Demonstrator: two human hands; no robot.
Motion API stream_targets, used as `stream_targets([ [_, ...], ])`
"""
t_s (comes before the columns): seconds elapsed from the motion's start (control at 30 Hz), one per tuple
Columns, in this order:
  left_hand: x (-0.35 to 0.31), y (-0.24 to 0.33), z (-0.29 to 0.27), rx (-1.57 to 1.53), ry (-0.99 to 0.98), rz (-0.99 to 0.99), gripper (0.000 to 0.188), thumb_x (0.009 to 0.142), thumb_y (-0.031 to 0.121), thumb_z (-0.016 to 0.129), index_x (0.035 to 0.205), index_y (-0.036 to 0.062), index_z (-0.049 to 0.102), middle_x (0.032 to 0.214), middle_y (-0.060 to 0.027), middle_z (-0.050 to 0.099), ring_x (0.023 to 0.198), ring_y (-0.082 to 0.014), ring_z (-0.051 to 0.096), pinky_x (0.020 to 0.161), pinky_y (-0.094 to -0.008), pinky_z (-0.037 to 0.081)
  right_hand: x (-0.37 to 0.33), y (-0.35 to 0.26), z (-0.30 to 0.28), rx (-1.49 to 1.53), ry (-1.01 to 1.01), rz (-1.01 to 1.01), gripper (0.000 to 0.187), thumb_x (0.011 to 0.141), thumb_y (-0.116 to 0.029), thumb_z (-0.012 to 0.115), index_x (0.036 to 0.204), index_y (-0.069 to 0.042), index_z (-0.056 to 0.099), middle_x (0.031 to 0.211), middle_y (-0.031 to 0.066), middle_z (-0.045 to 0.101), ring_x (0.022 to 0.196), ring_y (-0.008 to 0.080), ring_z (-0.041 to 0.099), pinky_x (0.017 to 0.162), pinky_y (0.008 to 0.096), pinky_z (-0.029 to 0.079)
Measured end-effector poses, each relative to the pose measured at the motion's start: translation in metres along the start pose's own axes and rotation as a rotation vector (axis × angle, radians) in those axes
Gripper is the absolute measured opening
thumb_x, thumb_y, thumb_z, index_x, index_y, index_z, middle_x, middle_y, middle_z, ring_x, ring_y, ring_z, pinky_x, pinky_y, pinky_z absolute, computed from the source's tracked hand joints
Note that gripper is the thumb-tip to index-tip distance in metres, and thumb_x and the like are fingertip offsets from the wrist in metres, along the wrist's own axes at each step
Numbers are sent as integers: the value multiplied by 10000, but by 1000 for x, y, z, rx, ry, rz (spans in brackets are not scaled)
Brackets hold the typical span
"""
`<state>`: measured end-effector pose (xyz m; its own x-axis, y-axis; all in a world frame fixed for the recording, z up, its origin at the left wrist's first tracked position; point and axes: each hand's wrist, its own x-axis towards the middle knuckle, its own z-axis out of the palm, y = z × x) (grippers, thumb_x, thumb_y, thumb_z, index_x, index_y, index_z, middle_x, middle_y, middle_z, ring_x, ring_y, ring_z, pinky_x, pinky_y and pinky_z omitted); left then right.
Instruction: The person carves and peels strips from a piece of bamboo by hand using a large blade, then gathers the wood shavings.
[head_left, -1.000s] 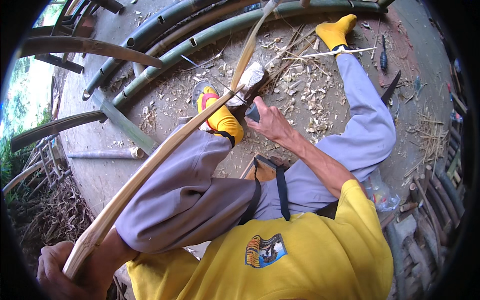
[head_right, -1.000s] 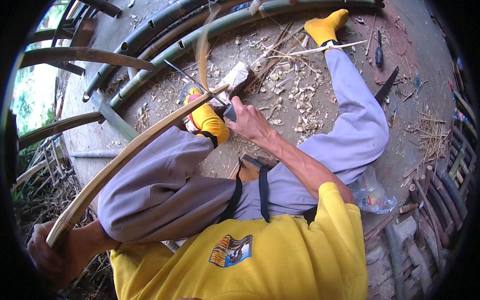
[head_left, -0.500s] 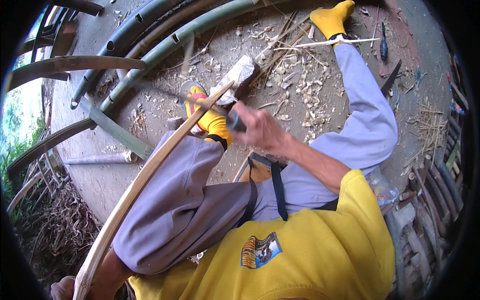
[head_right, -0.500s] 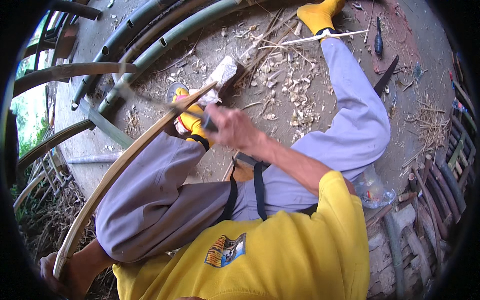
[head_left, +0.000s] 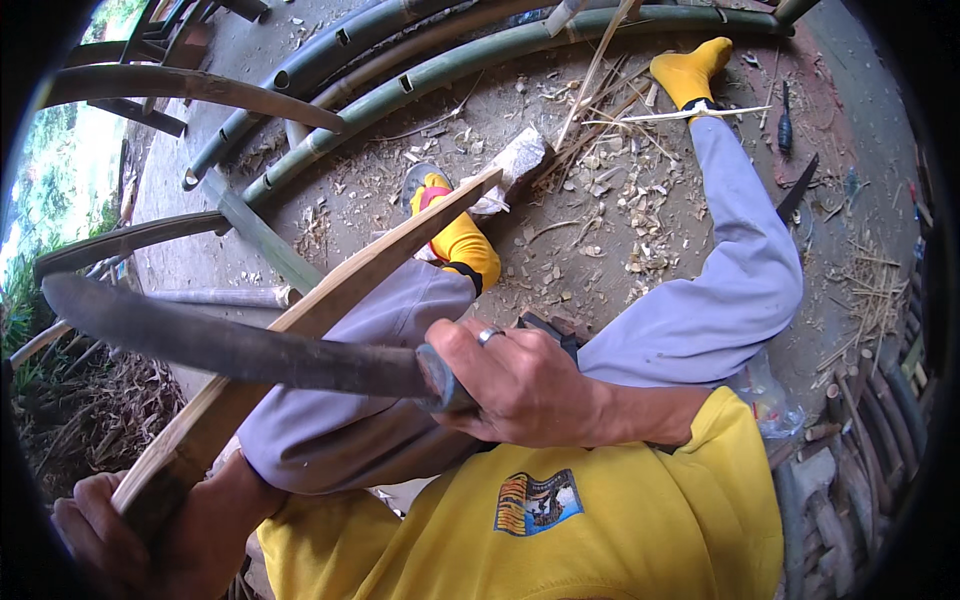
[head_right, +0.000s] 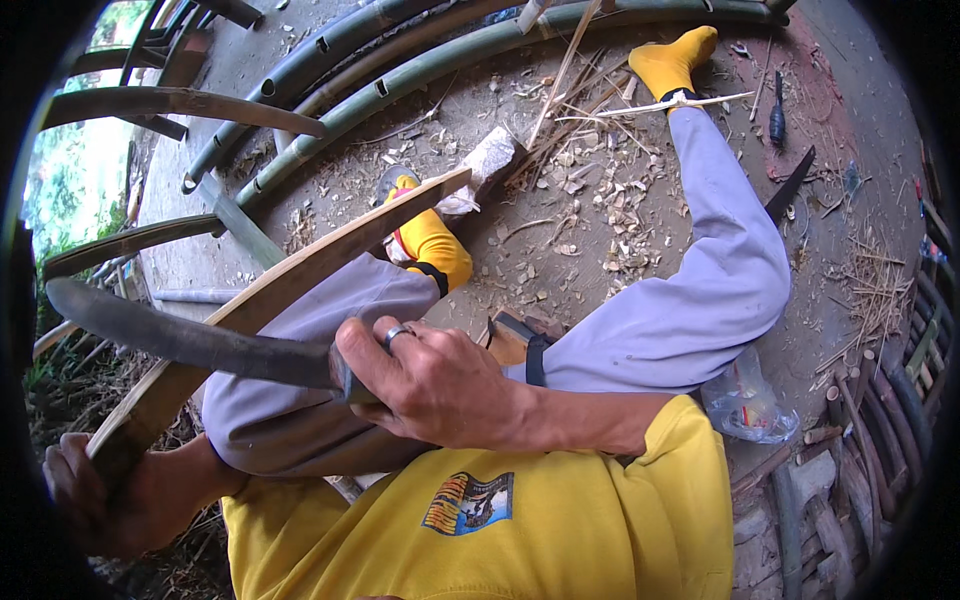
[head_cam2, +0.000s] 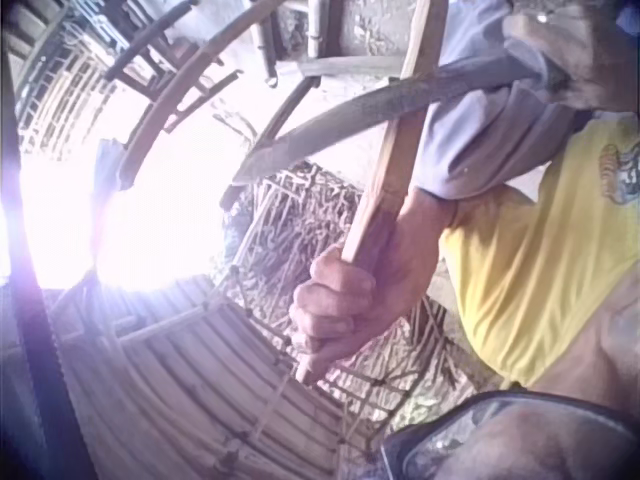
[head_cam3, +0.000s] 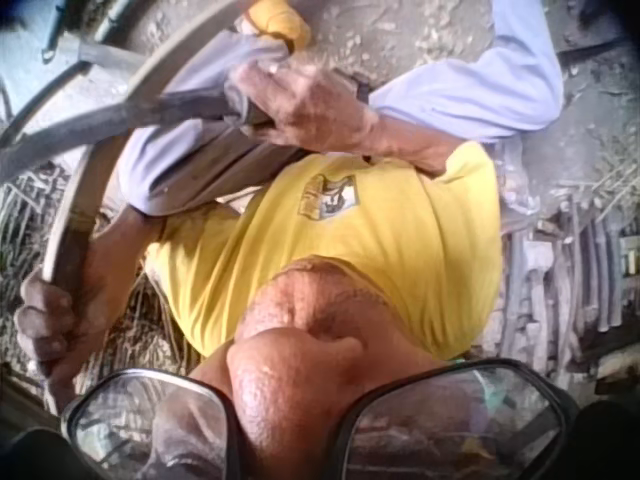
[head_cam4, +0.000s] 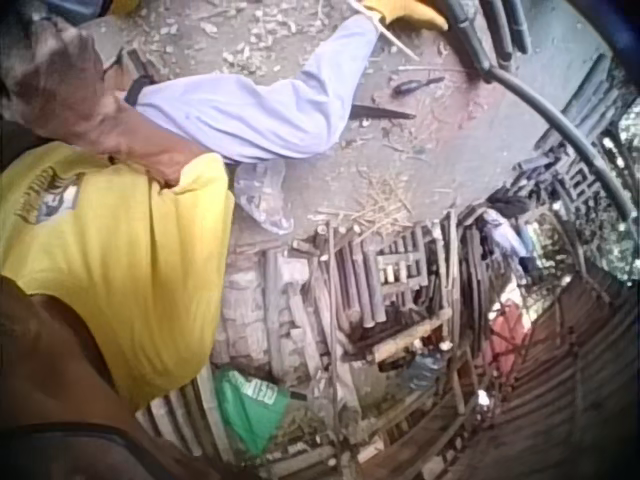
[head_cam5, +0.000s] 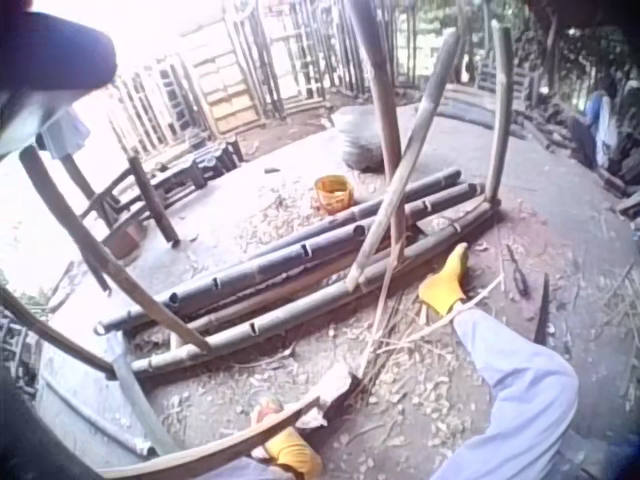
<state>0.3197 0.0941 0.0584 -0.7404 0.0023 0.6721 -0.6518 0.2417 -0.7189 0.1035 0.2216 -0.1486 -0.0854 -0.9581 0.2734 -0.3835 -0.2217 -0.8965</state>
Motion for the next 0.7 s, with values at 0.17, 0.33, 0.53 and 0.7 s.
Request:
stream_targets([
  [0.17,-17,-6,4,-27,145,-64,140,786,149,661,698,57,603,723,-68,652,680,-140,629,681,-263,488,-12,113,25,-75,-55,685,422,767,-261,658,935,54,434,649,242,568,683,400,618,520,417,506],
  [0.33,-8,6,18,-189,226,-258,117,796,159,616,695,103,596,687,-28,635,660,-109,623,617,-226,483,-53,225,20,-31,-86,921,412,760,-263,632,951,41,431,705,231,603,659,346,633,574,428,500],
  [0.53,-25,-38,14,255,100,32,99,798,144,581,699,144,582,646,11,604,609,-99,612,578,-214,474,-19,56,5,210,4,250,380,750,-200,692,981,-10,459,766,200,612,767,383,637,622,402,521],
  [0.7,-20,-13,15,308,147,-13,137,804,168,580,666,163,579,647,20,605,593,-102,609,573,-222,471,-21,85,27,-73,-10,386,361,767,-194,670,968,-9,433,751,211,609,690,363,640,587,395,535],
])
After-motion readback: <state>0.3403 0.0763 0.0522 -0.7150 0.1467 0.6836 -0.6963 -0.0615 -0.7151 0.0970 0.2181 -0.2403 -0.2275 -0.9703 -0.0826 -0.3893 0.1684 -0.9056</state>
